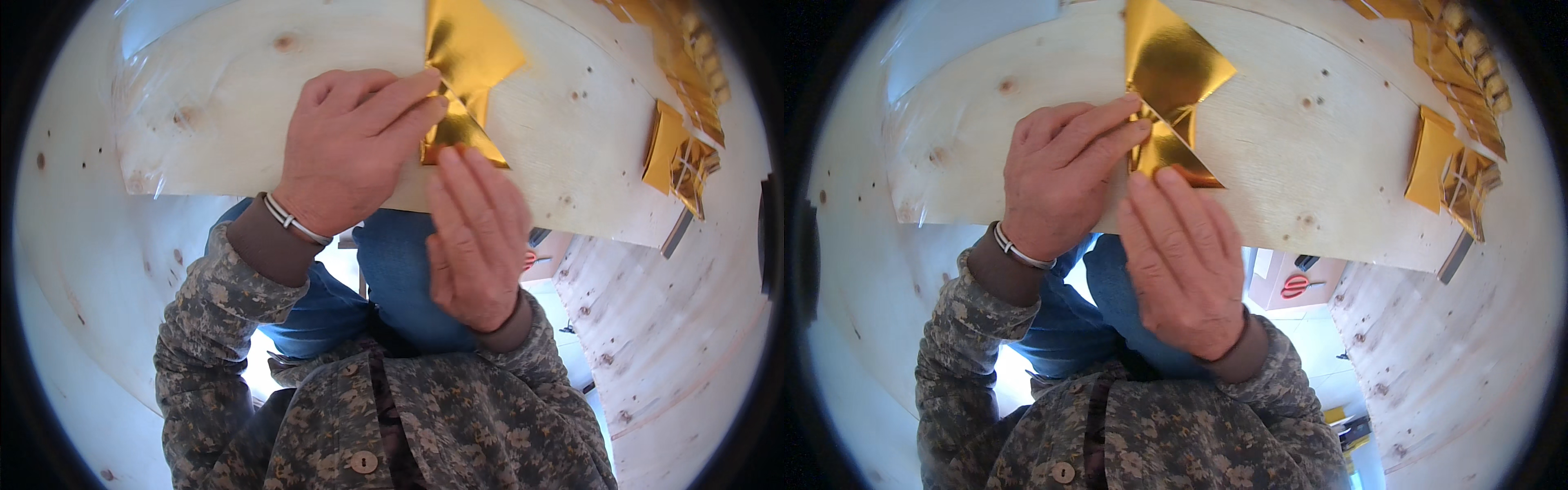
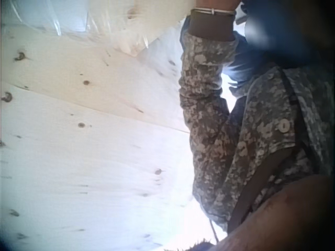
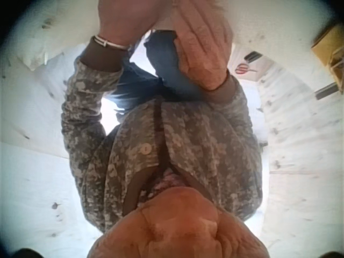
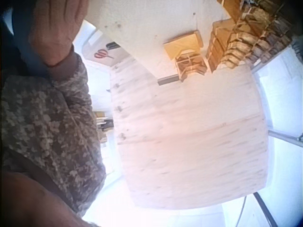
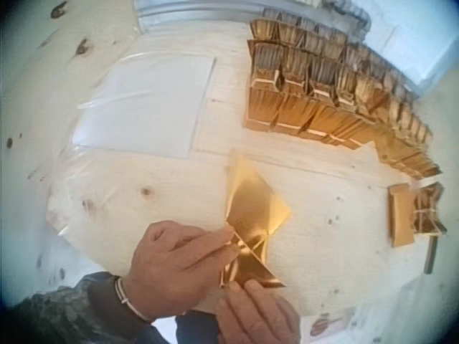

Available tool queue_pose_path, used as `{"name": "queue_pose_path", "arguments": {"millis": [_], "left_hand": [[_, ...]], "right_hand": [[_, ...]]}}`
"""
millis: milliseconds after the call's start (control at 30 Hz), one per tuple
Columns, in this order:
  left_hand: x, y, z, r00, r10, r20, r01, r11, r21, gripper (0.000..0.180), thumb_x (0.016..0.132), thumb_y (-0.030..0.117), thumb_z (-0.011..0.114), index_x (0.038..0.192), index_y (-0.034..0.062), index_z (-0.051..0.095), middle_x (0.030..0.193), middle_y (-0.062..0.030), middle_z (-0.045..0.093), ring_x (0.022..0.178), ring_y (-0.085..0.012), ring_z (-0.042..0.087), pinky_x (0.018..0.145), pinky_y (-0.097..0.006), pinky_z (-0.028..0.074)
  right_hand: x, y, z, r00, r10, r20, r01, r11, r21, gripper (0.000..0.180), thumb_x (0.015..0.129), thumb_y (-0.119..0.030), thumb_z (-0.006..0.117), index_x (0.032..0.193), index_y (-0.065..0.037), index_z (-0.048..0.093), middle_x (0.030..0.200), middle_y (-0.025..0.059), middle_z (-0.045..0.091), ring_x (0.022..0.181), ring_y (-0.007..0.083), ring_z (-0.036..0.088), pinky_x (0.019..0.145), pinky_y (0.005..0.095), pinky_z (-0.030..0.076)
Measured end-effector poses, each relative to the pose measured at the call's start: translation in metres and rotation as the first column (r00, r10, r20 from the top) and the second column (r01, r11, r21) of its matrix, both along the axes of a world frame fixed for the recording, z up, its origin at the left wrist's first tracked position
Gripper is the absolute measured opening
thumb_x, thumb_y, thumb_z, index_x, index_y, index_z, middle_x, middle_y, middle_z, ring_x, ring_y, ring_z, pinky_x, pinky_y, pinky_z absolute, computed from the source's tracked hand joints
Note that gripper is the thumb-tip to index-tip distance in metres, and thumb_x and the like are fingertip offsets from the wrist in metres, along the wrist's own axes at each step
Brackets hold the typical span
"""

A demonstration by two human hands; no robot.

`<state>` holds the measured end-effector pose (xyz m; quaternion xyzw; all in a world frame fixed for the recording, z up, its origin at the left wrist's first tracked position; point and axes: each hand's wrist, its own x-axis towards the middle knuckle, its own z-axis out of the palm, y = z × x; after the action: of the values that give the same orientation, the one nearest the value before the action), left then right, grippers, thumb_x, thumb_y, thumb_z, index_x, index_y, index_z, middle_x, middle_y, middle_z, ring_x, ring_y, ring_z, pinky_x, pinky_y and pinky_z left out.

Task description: The person folds a sheet of gold paper by hand on a wooden table, creating a series of creases and shaping it into a small packet. The finished item is placed with other completed pieces on the table.

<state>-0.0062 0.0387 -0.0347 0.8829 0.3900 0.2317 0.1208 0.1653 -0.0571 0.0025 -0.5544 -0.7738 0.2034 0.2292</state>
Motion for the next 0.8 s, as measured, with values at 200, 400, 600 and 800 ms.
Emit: {"name": "queue_pose_path", "arguments": {"millis": [200,400,600,800], "left_hand": [[0.001,0.001,-0.002,1.0,-0.02,-0.019,0.02,1.0,0.019,0.035,0.078,0.005,0.068,0.112,0.0117,0.074,0.125,-0.0007,0.069,0.103,-0.0211,0.063,0.091,-0.034,0.046],[0.001,0.001,-0.007,1.0,-0.029,-0.012,0.03,0.997,0.07,0.033,0.077,0.008,0.072,0.109,0.0114,0.075,0.123,0.0003,0.069,0.102,-0.0187,0.062,0.089,-0.034,0.045],[0.002,0.003,-0.009,0.999,-0.041,-0.007,0.041,0.996,0.079,0.033,0.075,0.007,0.072,0.107,0.0106,0.076,0.122,-0.0009,0.07,0.101,-0.0199,0.062,0.087,-0.035,0.046],[0.002,0.002,-0.001,1.0,-0.025,-0.001,0.025,1.0,0.009,0.029,0.081,0.005,0.072,0.109,0.0098,0.076,0.126,-0.0072,0.069,0.104,-0.0259,0.063,0.091,-0.034,0.05]], "right_hand": [[-0.005,-0.015,-0.005,0.997,-0.037,0.062,0.046,0.989,-0.142,0.06,0.106,-0.044,0.039,0.141,0.002,0.054,0.151,0.0187,0.048,0.145,0.0379,0.039,0.119,0.05,0.023],[-0.004,-0.018,-0.014,0.997,-0.08,-0.012,0.077,0.983,-0.164,0.071,0.106,-0.056,0.031,0.143,0.001,0.052,0.153,0.0173,0.046,0.147,0.0361,0.035,0.12,0.0505,0.02],[0.003,-0.017,-0.021,0.994,-0.092,-0.057,0.085,0.99,-0.115,0.064,0.105,-0.051,0.038,0.14,-0.001,0.056,0.151,0.0154,0.049,0.144,0.0319,0.04,0.116,0.0478,0.028],[0.009,-0.01,-0.029,0.998,-0.047,-0.036,0.047,0.999,-0.018,0.051,0.104,-0.04,0.044,0.136,-0.003,0.061,0.147,0.0128,0.054,0.14,0.0283,0.046,0.108,0.0404,0.036]]}}
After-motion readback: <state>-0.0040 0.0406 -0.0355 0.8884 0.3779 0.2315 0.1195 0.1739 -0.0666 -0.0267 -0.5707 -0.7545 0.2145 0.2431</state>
